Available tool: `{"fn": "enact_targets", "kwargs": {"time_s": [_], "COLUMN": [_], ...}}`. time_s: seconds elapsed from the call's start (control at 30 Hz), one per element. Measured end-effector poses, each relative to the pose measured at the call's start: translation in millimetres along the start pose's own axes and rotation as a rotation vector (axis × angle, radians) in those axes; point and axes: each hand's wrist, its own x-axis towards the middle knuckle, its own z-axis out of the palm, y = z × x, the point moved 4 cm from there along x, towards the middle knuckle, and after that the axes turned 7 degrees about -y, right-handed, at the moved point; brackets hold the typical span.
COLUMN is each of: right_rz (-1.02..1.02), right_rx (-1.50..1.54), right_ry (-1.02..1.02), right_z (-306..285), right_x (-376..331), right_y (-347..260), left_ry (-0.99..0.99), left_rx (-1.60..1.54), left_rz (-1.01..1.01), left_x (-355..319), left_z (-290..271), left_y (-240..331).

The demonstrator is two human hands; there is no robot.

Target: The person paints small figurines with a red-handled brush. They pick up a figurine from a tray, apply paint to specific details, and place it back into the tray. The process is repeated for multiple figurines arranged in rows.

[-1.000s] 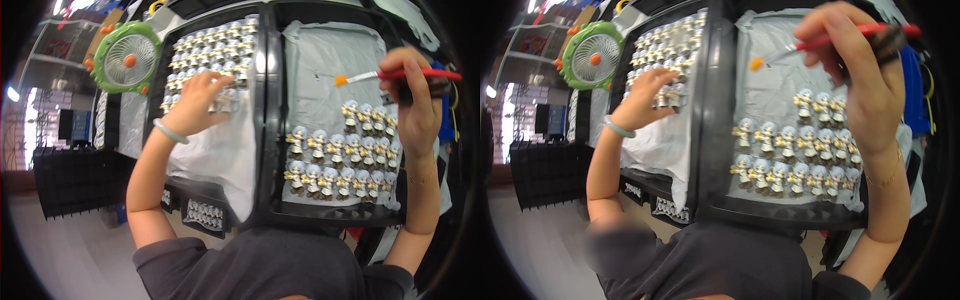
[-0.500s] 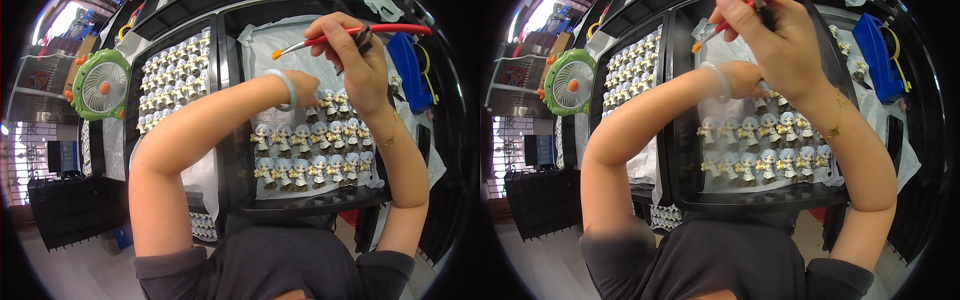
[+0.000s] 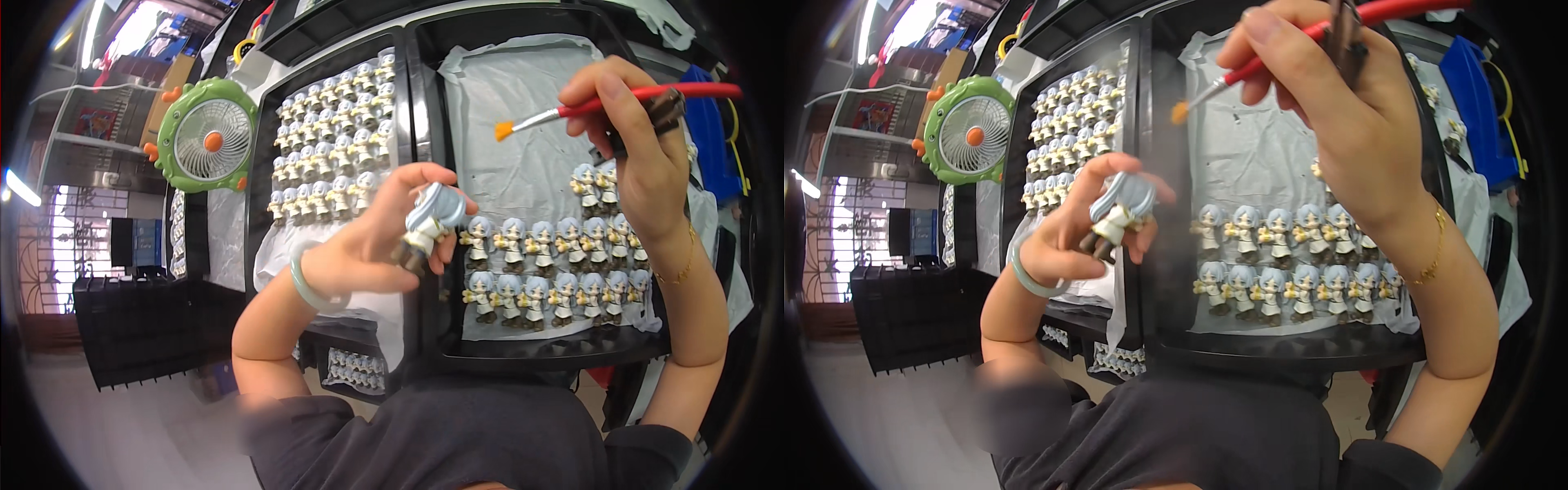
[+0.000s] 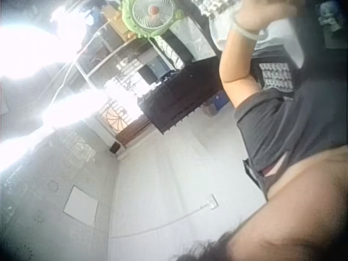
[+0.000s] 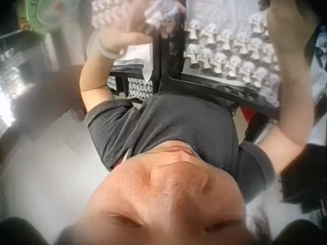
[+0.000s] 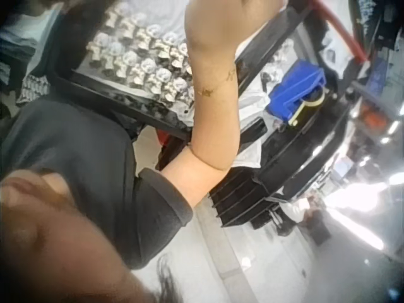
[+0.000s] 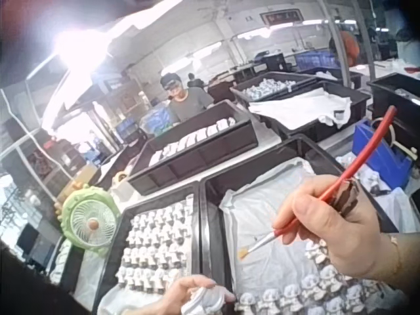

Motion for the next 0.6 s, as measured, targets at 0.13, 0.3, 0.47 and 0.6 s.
{"fn": "enact_targets", "kwargs": {"time_s": [0.13, 0.3, 0.47, 0.6], "right_rz": [-0.005, 0.045, 0.01, 0.004], "right_rx": [-0.027, -0.019, -0.044, -0.047], "right_ry": [-0.038, -0.055, 0.016, 0.018], "right_z": [7, 1, 7, 8], "right_x": [-1, -1, 0, -1], "right_y": [3, 9, 7, 6], "left_ry": [-0.052, -0.064, 0.035, 0.204], "left_rx": [0.186, 0.202, 0.898, 1.255], "left_rz": [0.163, 0.228, 0.234, 0.232], "left_x": [-8, -4, -11, -13], "left_z": [3, 1, 1, 6], "left_y": [-3, -6, 7, 12]}}
